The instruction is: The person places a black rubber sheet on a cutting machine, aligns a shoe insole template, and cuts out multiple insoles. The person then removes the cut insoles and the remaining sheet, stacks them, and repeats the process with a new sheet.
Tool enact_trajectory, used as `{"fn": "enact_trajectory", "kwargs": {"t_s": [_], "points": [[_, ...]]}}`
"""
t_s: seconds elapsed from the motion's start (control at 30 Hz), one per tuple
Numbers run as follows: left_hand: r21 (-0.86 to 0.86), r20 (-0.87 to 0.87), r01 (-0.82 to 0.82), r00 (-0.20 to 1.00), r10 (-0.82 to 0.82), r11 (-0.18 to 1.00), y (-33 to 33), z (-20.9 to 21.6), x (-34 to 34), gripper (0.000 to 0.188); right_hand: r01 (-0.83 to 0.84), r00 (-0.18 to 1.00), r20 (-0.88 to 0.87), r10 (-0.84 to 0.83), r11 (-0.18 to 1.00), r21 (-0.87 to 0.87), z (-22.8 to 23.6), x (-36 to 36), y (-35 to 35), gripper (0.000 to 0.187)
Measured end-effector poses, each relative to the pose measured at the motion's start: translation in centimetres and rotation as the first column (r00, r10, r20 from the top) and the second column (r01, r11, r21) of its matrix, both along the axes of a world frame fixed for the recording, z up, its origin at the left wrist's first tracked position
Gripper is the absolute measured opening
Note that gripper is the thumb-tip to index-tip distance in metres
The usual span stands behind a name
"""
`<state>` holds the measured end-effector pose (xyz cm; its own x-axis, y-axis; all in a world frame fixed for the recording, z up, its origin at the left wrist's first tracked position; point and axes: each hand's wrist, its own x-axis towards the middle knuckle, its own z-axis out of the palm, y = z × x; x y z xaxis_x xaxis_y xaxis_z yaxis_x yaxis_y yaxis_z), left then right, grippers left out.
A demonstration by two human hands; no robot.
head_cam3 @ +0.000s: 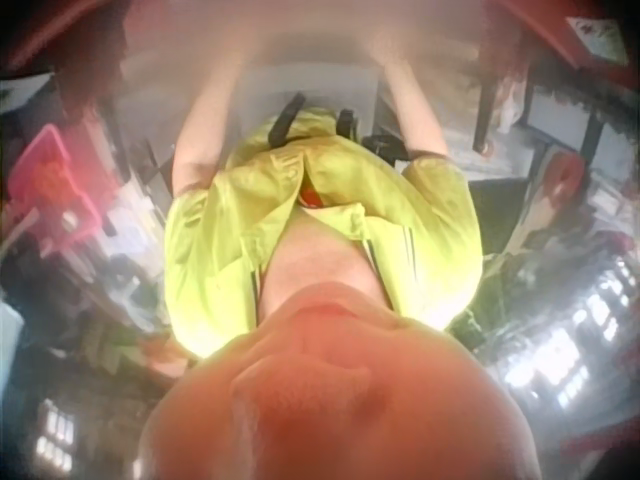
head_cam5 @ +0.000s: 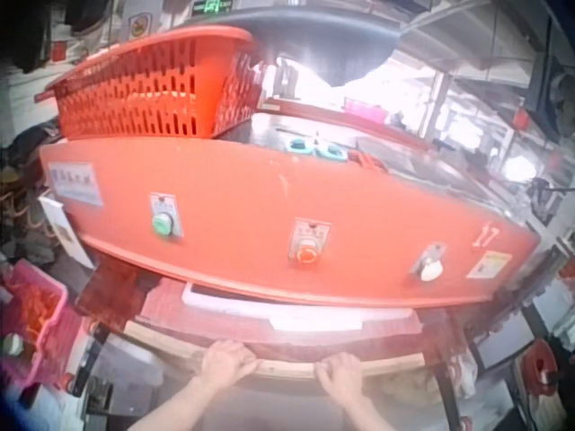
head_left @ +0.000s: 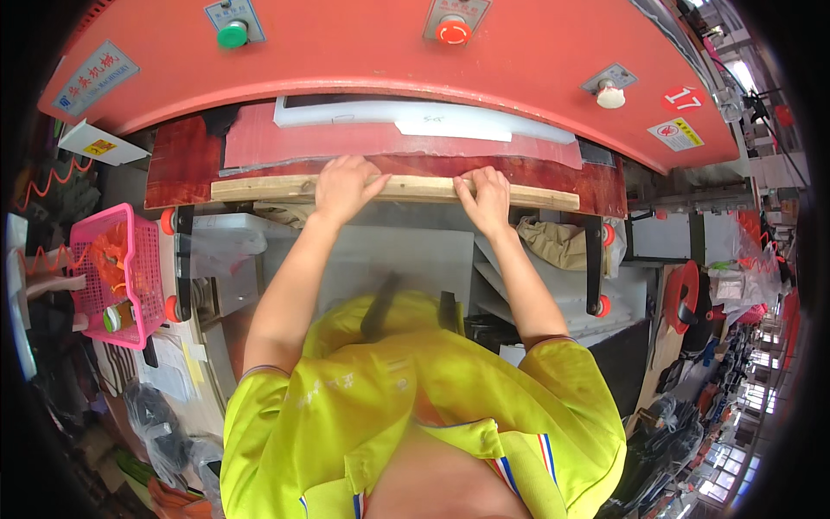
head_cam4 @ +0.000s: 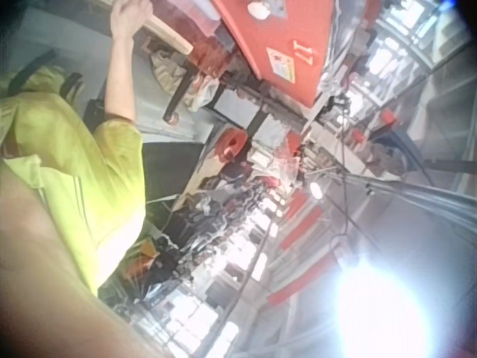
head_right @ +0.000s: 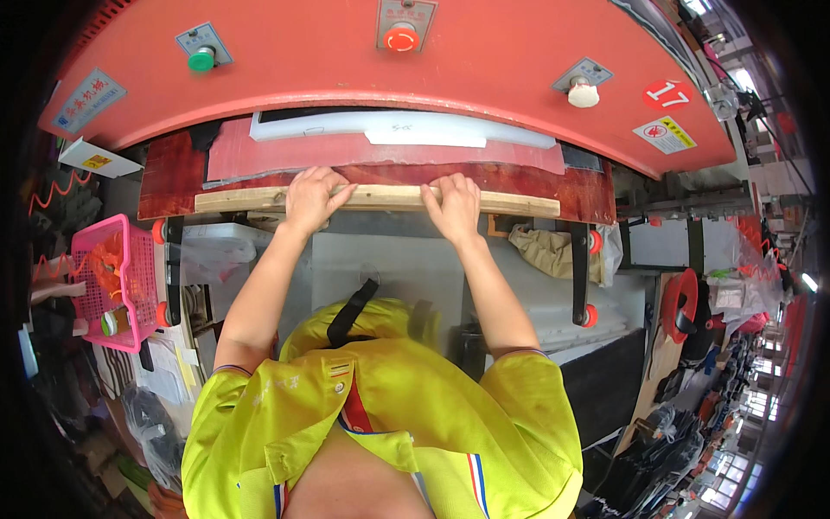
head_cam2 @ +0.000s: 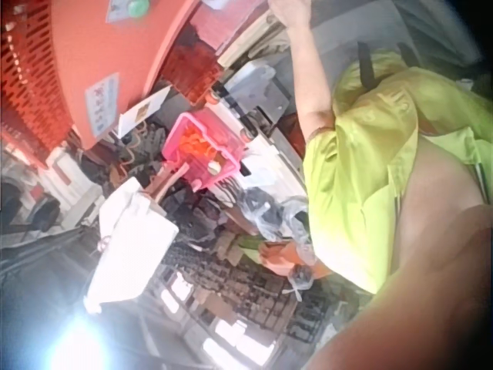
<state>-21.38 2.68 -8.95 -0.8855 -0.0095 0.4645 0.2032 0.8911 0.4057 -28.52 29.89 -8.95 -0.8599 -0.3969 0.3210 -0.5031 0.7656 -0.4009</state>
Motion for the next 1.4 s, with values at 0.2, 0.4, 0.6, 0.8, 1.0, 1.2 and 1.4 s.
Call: {"fn": "enact_trajectory", "kwargs": {"t_s": [0.2, 0.4, 0.6, 0.8, 1.0, 1.2, 1.4], "points": [[0.061, 0.110, 0.003, 0.994, -0.010, 0.998, 0.8, 0.9, 1.8, 0.025, -0.003, 1.000, 0.012, 0.003, 1.000, -0.018, 0.8, 1.9, 0.5, 0.025], [0.022, 0.283, 0.109, 0.953, -0.110, 0.994, 2.8, 3.0, 9.0, 0.031, -0.170, 0.917, 0.392, 0.079, 0.965, 0.202, 5.2, 7.6, 2.3, 0.029], [0.588, -0.174, 0.068, 0.984, 0.044, 0.806, 7.0, 5.3, 8.7, 0.017, -0.143, 0.989, -0.030, 0.142, 0.989, -0.043, 7.8, 6.5, -4.5, 0.067], [0.907, -0.152, 0.018, 0.946, 0.287, 0.421, 9.8, 1.9, 11.8, 0.036, -0.062, 0.976, 0.214, 0.031, 0.989, 0.137, 6.1, 10.0, -10.3, 0.101], [0.767, -0.069, -0.069, 0.980, 0.189, 0.638, 11.0, 1.9, 18.4, 0.080, -0.029, 0.742, 0.492, 0.455, 0.756, -0.654, 7.6, 12.9, -4.6, 0.094], [0.602, 0.141, 0.117, 0.958, -0.248, 0.790, 12.9, 5.5, 18.4, 0.039, 0.220, 0.532, 0.499, 0.684, 0.458, -0.861, 8.6, 14.5, -1.4, 0.097], [0.561, 0.319, 0.091, 0.893, -0.317, 0.823, 9.9, 6.2, 20.6, 0.017, 0.274, 0.544, 0.475, 0.691, 0.389, -0.879, 7.9, 14.4, -0.6, 0.096]]}}
